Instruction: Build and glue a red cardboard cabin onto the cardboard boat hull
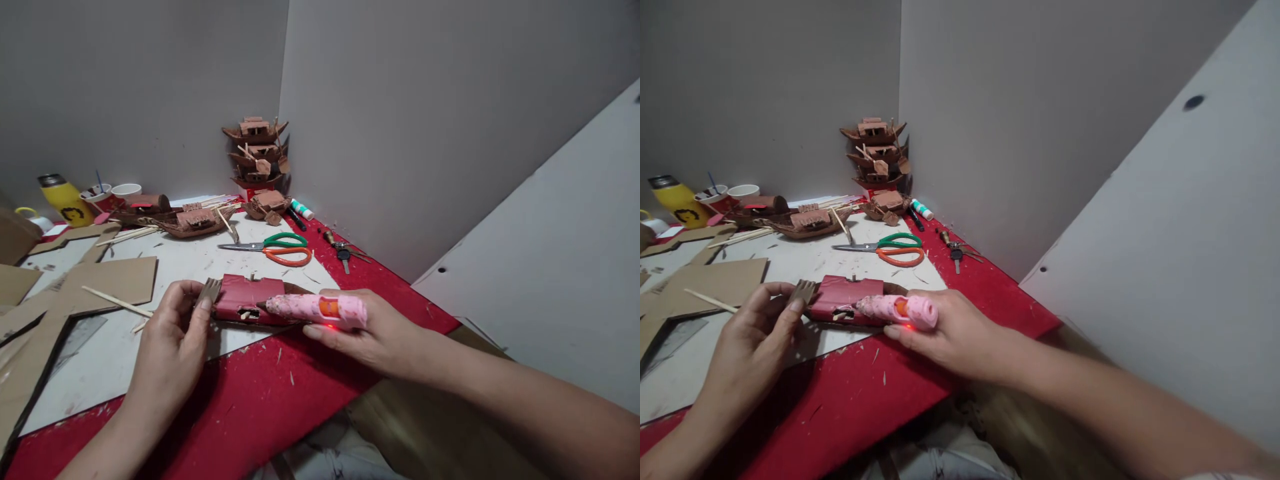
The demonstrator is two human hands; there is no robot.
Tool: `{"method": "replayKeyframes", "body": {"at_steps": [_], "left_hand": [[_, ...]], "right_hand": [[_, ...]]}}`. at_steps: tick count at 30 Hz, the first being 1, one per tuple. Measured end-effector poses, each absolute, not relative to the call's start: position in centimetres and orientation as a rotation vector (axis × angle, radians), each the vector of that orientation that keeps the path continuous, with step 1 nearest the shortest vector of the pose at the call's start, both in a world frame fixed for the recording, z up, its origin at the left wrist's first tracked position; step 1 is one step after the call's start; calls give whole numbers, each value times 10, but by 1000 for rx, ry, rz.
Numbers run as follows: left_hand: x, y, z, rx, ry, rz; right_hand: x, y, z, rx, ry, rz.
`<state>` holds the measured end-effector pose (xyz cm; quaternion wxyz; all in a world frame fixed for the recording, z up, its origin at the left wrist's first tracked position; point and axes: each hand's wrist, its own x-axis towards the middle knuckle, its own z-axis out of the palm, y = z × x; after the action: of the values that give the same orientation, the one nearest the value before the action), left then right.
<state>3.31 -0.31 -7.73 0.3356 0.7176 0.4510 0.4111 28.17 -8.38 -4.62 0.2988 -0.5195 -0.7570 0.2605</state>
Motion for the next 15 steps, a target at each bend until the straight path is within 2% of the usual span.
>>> {"method": "replayKeyframes", "body": {"at_steps": [6, 15], "left_hand": [[33, -1, -79, 1939, 1235, 1086], [30, -4, -77, 1944, 1310, 1093]], "right_hand": [[289, -91, -42, -1350, -1970, 841], [274, -80, -46, -1320, -2005, 764]]}}
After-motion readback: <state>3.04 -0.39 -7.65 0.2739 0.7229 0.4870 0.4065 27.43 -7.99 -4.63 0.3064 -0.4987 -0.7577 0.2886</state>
